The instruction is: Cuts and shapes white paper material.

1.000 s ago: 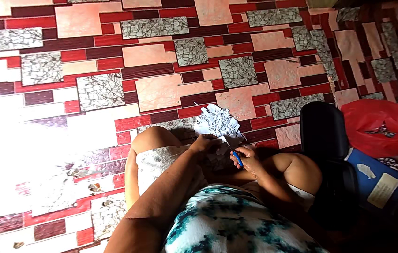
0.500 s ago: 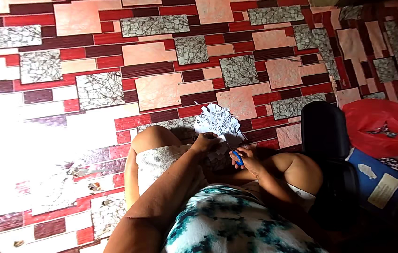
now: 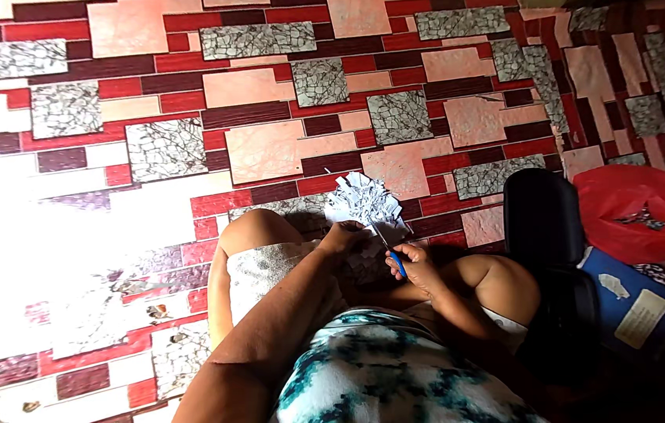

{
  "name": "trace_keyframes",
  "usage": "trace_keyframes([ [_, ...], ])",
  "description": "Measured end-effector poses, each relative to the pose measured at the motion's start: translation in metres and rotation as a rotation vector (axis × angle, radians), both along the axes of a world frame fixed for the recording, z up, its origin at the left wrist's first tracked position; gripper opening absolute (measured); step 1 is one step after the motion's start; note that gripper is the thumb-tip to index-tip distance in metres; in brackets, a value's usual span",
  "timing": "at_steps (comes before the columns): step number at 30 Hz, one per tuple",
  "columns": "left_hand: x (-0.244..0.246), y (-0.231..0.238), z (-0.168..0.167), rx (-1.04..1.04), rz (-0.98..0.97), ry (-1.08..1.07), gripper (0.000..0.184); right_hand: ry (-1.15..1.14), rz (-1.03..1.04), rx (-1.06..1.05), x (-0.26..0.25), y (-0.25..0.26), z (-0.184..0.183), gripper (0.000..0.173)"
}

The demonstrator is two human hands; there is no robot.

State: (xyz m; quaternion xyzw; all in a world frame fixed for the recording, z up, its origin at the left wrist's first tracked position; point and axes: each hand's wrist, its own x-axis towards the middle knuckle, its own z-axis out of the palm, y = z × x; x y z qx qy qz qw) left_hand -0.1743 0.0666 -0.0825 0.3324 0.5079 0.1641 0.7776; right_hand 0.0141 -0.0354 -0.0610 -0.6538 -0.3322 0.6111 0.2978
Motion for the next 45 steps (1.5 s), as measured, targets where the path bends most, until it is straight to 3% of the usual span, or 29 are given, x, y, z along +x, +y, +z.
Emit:
trace_keyframes([
  [5,0.001,-0.001,0.000,0.002,0.057,0.012,0.007,0.063,0.040,-0.075,0.001,0.000,0.002,0.022],
  [21,0.002,-0.001,-0.001,0.067,-0.026,0.017,0.008,0.049,0.036,-0.009,0.000,0.000,-0.001,0.020],
  [31,0.001,-0.001,-0.009,-0.081,0.022,-0.061,0.009,-0.030,0.008,0.024,-0.001,-0.001,0.000,0.026],
  [39,0.004,-0.001,0.006,-0.046,0.092,0.027,0.008,0.071,0.048,-0.061,0.000,0.000,0.003,0.022],
  [45,0.004,-0.003,0.001,0.000,0.031,0.010,0.007,0.068,0.054,-0.021,-0.002,0.001,0.002,0.020],
])
